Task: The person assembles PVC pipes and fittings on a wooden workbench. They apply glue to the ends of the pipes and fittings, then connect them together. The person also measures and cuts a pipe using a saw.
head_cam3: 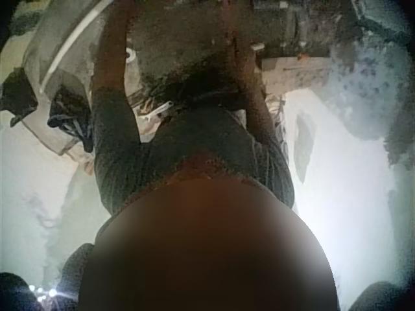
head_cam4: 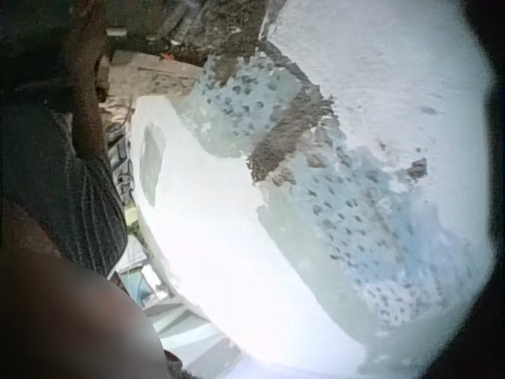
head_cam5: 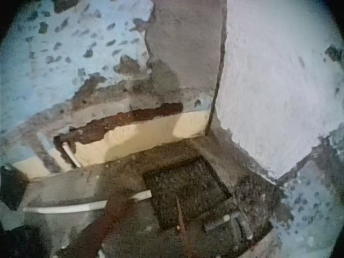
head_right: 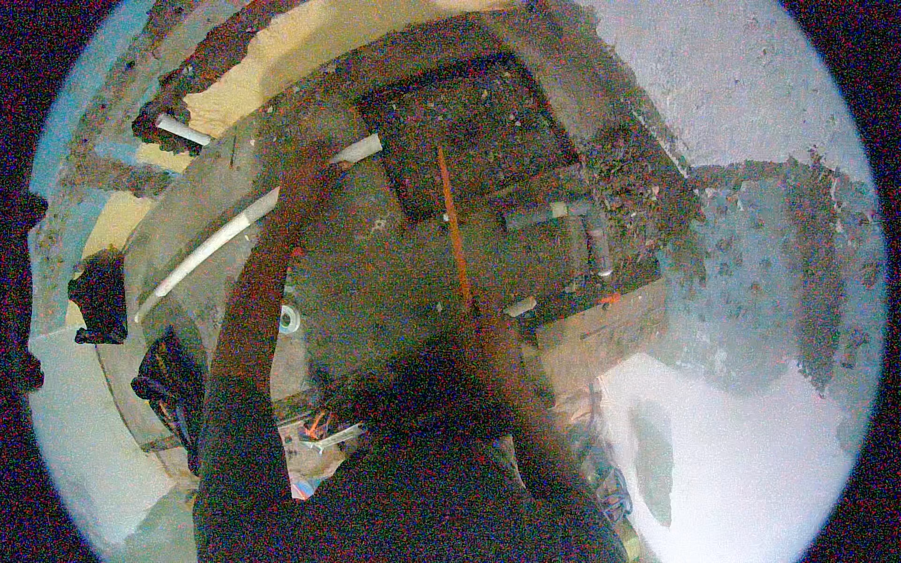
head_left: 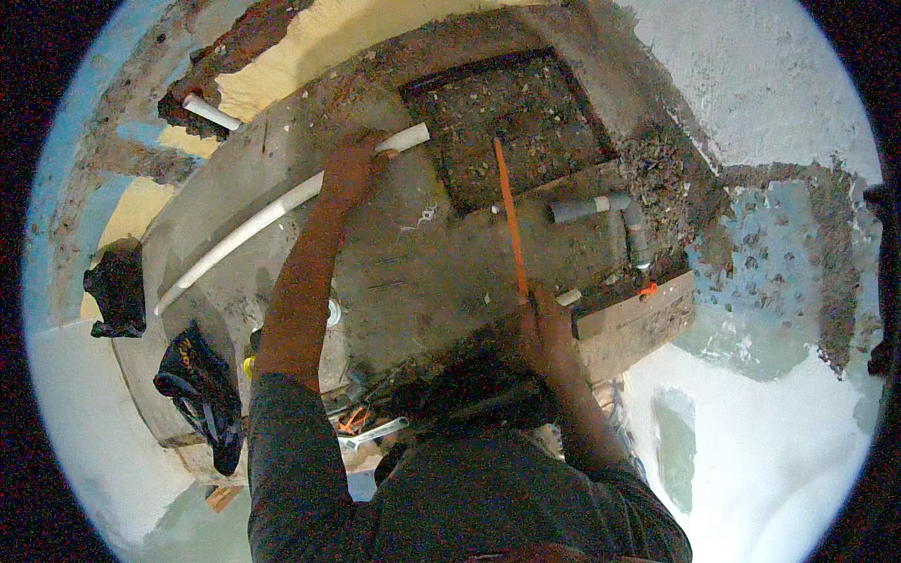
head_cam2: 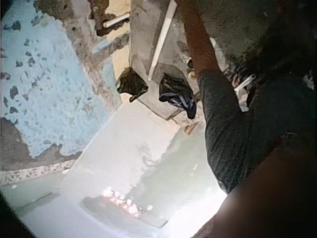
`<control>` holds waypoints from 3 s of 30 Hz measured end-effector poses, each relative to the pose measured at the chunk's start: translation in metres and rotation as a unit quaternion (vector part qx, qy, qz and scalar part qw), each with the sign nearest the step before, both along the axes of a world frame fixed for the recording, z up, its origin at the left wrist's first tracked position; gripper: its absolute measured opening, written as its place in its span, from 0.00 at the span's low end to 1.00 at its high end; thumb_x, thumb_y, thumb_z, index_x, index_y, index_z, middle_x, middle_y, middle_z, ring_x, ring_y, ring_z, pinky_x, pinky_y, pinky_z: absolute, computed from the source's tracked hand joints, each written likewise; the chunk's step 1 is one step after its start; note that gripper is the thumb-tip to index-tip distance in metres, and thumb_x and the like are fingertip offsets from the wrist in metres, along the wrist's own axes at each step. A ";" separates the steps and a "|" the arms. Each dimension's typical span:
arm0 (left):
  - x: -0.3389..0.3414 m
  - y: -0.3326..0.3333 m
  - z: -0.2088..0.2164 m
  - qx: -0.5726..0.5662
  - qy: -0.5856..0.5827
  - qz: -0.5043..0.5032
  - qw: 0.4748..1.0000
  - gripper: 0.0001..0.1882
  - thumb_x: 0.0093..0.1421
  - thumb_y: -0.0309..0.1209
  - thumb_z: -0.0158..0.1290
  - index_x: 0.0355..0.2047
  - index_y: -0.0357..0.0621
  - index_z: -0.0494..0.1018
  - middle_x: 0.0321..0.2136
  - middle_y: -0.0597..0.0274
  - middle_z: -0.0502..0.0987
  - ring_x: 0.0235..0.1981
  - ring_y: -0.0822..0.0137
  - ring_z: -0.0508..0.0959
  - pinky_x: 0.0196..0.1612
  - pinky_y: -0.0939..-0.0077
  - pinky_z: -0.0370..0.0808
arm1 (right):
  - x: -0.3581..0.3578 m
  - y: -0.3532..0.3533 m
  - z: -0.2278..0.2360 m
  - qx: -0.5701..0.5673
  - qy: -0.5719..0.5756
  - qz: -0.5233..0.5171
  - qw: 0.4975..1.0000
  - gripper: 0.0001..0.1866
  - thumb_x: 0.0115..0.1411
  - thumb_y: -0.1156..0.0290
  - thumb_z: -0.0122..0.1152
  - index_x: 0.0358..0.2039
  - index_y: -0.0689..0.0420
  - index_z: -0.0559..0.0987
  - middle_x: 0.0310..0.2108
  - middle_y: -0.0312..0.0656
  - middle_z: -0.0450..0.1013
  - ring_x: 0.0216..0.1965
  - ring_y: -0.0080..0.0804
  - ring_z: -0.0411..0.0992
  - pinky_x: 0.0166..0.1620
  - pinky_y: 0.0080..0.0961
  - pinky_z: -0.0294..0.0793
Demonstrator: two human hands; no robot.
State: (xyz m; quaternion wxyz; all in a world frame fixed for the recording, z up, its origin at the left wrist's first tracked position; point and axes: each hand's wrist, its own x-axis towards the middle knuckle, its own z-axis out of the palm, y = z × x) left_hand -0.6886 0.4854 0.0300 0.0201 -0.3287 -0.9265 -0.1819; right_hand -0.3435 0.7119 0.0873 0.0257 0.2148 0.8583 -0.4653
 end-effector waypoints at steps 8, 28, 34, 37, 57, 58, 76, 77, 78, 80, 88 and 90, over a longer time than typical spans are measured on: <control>0.036 0.010 0.023 0.047 -0.051 -0.077 0.995 0.25 0.60 0.46 0.64 0.49 0.41 0.76 0.45 0.45 0.77 0.48 0.41 0.78 0.51 0.49 0.77 | -0.029 -0.007 -0.021 0.075 0.040 0.009 0.996 0.16 0.73 0.64 0.51 0.56 0.56 0.73 0.29 0.56 0.77 0.31 0.61 0.78 0.34 0.51 0.75; 0.051 0.044 -0.006 0.159 0.025 0.042 0.986 0.20 0.62 0.46 0.62 0.44 0.44 0.78 0.42 0.46 0.78 0.45 0.41 0.79 0.47 0.51 0.79 | -0.141 -0.024 -0.065 0.209 0.020 0.050 0.977 0.18 0.70 0.62 0.53 0.55 0.56 0.71 0.28 0.58 0.78 0.30 0.60 0.78 0.33 0.55 0.78; 0.058 0.051 -0.012 0.106 0.017 0.117 0.987 0.21 0.61 0.52 0.61 0.38 0.47 0.81 0.40 0.48 0.80 0.40 0.43 0.82 0.42 0.52 0.80 | -0.170 -0.024 -0.070 0.224 0.005 0.075 0.972 0.15 0.68 0.64 0.52 0.50 0.58 0.73 0.27 0.56 0.79 0.29 0.58 0.80 0.31 0.54 0.79; 0.059 0.054 -0.014 0.112 0.074 0.136 0.982 0.22 0.61 0.54 0.61 0.38 0.48 0.81 0.38 0.52 0.80 0.39 0.46 0.82 0.40 0.53 0.80 | -0.181 -0.028 -0.074 0.231 -0.002 0.083 0.969 0.14 0.67 0.65 0.52 0.48 0.59 0.74 0.27 0.55 0.79 0.28 0.57 0.80 0.31 0.53 0.79; 0.060 0.052 -0.014 0.148 0.038 0.117 0.981 0.20 0.61 0.51 0.62 0.40 0.49 0.82 0.39 0.50 0.81 0.37 0.46 0.82 0.40 0.51 0.79 | -0.189 -0.037 -0.067 0.208 -0.055 0.101 0.971 0.15 0.67 0.67 0.48 0.49 0.60 0.76 0.33 0.59 0.80 0.35 0.62 0.80 0.39 0.57 0.80; 0.059 0.051 -0.016 0.153 0.042 0.114 0.981 0.19 0.61 0.50 0.61 0.40 0.49 0.82 0.39 0.50 0.81 0.36 0.46 0.82 0.39 0.50 0.79 | -0.179 -0.038 -0.068 0.210 -0.055 0.102 0.971 0.15 0.67 0.67 0.48 0.49 0.60 0.76 0.32 0.59 0.80 0.35 0.62 0.80 0.38 0.57 0.80; 0.054 0.062 -0.032 0.080 0.086 0.218 0.969 0.19 0.65 0.48 0.53 0.39 0.48 0.83 0.41 0.52 0.82 0.43 0.46 0.81 0.41 0.47 0.81 | -0.169 -0.035 -0.077 0.241 -0.030 0.107 0.964 0.16 0.66 0.66 0.51 0.51 0.57 0.77 0.31 0.58 0.80 0.34 0.61 0.80 0.37 0.56 0.80; 0.054 0.062 -0.032 0.096 0.080 0.210 0.970 0.19 0.65 0.48 0.53 0.39 0.48 0.83 0.41 0.52 0.82 0.43 0.46 0.81 0.42 0.47 0.81 | -0.173 -0.034 -0.078 0.245 -0.023 0.107 0.963 0.16 0.66 0.66 0.51 0.51 0.57 0.77 0.31 0.58 0.80 0.34 0.61 0.80 0.37 0.56 0.80; 0.053 0.061 -0.032 0.111 0.073 0.204 0.970 0.19 0.66 0.48 0.53 0.40 0.48 0.83 0.41 0.52 0.82 0.43 0.46 0.81 0.42 0.47 0.81 | -0.188 -0.034 -0.081 0.255 -0.013 0.111 0.960 0.16 0.66 0.66 0.51 0.51 0.57 0.77 0.31 0.58 0.80 0.34 0.61 0.80 0.37 0.56 0.80; 0.055 0.061 -0.033 0.115 0.064 0.204 0.970 0.19 0.66 0.48 0.52 0.41 0.48 0.83 0.41 0.51 0.82 0.42 0.46 0.81 0.43 0.47 0.81 | -0.204 -0.033 -0.083 0.269 0.010 0.118 0.956 0.16 0.66 0.66 0.52 0.51 0.57 0.77 0.31 0.58 0.80 0.34 0.61 0.80 0.37 0.56 0.79; 0.056 0.059 -0.024 0.086 0.030 0.217 0.972 0.18 0.66 0.46 0.51 0.42 0.48 0.83 0.38 0.49 0.82 0.40 0.45 0.82 0.43 0.47 0.81 | -0.163 -0.032 -0.080 0.247 -0.019 0.106 0.963 0.17 0.65 0.66 0.53 0.52 0.55 0.78 0.30 0.57 0.80 0.34 0.60 0.80 0.36 0.56 0.79; 0.054 0.058 -0.023 0.092 0.044 0.187 0.977 0.18 0.66 0.45 0.50 0.42 0.48 0.82 0.37 0.49 0.82 0.39 0.45 0.82 0.42 0.47 0.81 | -0.169 -0.032 -0.082 0.255 -0.004 0.109 0.961 0.17 0.65 0.66 0.54 0.52 0.55 0.78 0.30 0.57 0.80 0.34 0.60 0.80 0.36 0.56 0.79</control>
